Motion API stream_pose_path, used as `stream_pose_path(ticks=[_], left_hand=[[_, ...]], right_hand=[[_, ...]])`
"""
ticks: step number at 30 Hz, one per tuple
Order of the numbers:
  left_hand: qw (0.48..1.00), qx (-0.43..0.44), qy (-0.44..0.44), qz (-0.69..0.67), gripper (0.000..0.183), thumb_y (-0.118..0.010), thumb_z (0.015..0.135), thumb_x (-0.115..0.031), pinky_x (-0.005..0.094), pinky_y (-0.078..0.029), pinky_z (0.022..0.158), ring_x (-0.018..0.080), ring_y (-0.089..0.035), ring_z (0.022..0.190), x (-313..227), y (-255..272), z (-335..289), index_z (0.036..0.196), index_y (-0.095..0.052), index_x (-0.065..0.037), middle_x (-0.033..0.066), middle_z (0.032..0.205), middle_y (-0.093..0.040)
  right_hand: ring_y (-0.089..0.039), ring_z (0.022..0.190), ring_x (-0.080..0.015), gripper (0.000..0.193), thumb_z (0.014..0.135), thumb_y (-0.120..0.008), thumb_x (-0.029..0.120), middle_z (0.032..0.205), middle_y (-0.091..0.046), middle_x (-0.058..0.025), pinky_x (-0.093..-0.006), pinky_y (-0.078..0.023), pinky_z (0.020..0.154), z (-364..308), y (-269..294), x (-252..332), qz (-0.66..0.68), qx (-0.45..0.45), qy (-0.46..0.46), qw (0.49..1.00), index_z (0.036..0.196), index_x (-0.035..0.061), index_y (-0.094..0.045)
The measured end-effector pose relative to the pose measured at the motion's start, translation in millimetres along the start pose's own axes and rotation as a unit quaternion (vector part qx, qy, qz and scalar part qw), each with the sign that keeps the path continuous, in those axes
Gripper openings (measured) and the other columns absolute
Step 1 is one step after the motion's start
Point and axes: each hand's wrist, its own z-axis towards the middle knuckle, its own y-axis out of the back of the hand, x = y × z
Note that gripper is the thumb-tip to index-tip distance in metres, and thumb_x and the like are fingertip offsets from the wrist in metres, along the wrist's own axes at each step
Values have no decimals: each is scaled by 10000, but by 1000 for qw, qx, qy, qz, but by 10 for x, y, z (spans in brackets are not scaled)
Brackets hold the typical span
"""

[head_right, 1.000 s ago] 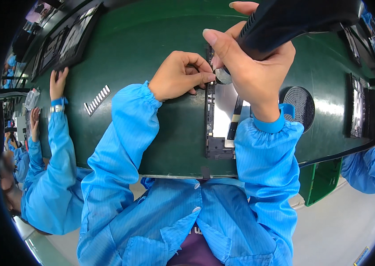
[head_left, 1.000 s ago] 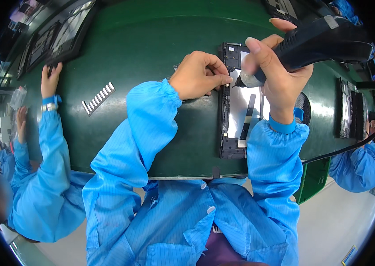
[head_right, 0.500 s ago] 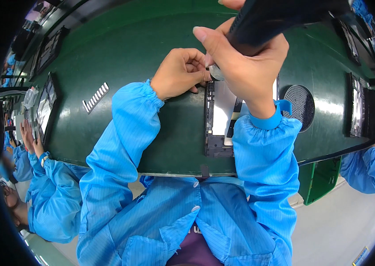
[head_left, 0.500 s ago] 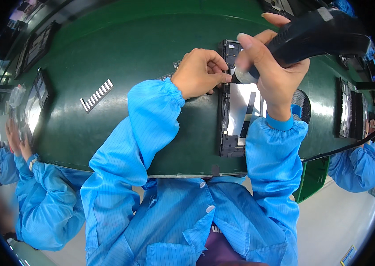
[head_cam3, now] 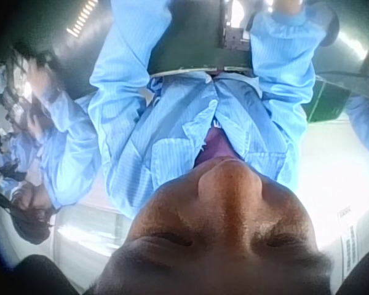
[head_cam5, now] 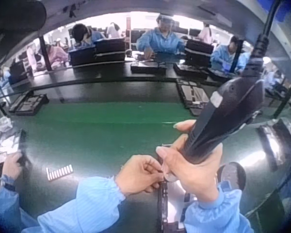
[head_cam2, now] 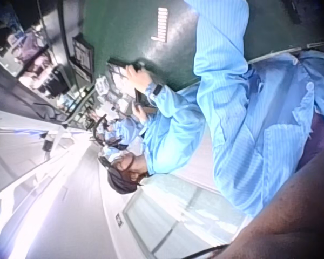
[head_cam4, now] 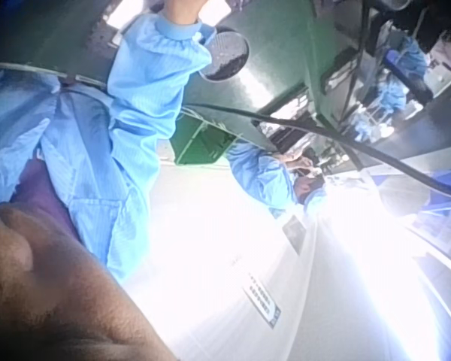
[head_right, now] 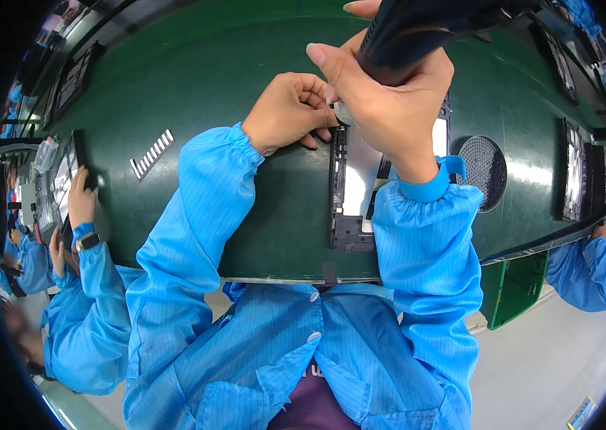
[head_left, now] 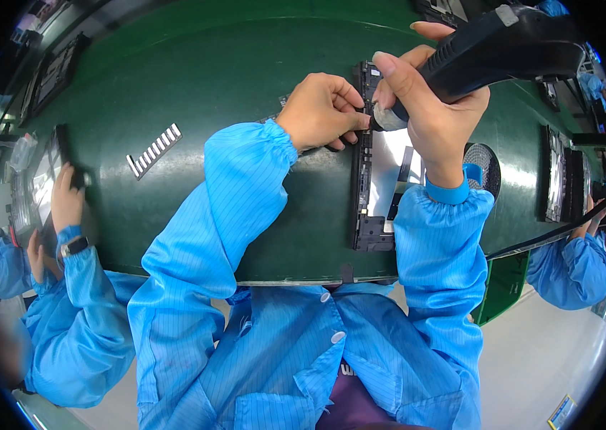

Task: Assembling electronic screens by installing components and fastening screws using an electric screwdriver.

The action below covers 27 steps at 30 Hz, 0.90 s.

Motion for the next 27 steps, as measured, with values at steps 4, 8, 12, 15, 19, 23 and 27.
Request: stream_pose_path(ticks=[4,8,12,15,19,23,27], left_hand=[[1000,-2,-3,-4,97,-608,787,-22,206,-488,447,114,-610,588,13,29,3,863,-549,-15,59,741,-614],[1000,2,-13,3,190,-689,760,-68,250,-509,462,135,-629,594,-15,122,-22,887,-600,42,98,746,-651],[980,-76,-107,147,175,-713,739,-110,270,-519,562,153,-633,637,-133,650,-92,837,-667,27,103,729,-659],[925,-145,-154,315,141,-695,759,-78,236,-488,582,111,-602,652,-179,1006,-260,858,-663,17,52,741,-649],[905,-132,-82,397,244,-770,682,-124,266,-490,611,141,-600,652,-209,994,-292,843,-667,28,83,715,-644],[885,-108,-14,453,467,-824,572,-337,361,-502,737,276,-624,838,-171,710,-207,861,-651,-13,133,847,-649],[869,-107,-19,483,433,-827,556,-317,366,-492,712,268,-616,827,-160,621,-249,818,-639,-28,114,828,-646]], right_hand=[[-568,514,-142,362,750,-670,-64,620,-583,-77,-262,-469,507,10,-7,-40,-26,-9,-5,1000,1062,-56,-486],[-558,515,-101,314,720,-710,-36,604,-590,-51,-218,-438,498,-3,-36,-91,-57,27,43,997,977,-36,-529],[-542,494,-64,271,702,-736,-10,565,-586,-20,-178,-399,468,-65,-124,-26,-5,5,16,1000,915,-31,-570],[-546,486,-68,270,708,-723,-27,568,-587,-23,-179,-396,453,-87,-123,-9,-5,4,14,1000,925,-34,-563],[-546,485,-72,299,708,-716,-46,578,-583,-27,-183,-405,456,-85,-60,-25,6,-9,6,1000,959,-34,-552],[-547,491,-83,324,701,-721,-54,591,-585,-36,-194,-415,463,-21,7,64,12,-31,26,999,974,-34,-548],[-558,523,-106,470,699,-718,-51,636,-591,-49,-212,-443,511,-2,372,350,28,-68,88,993,1108,-33,-489]])
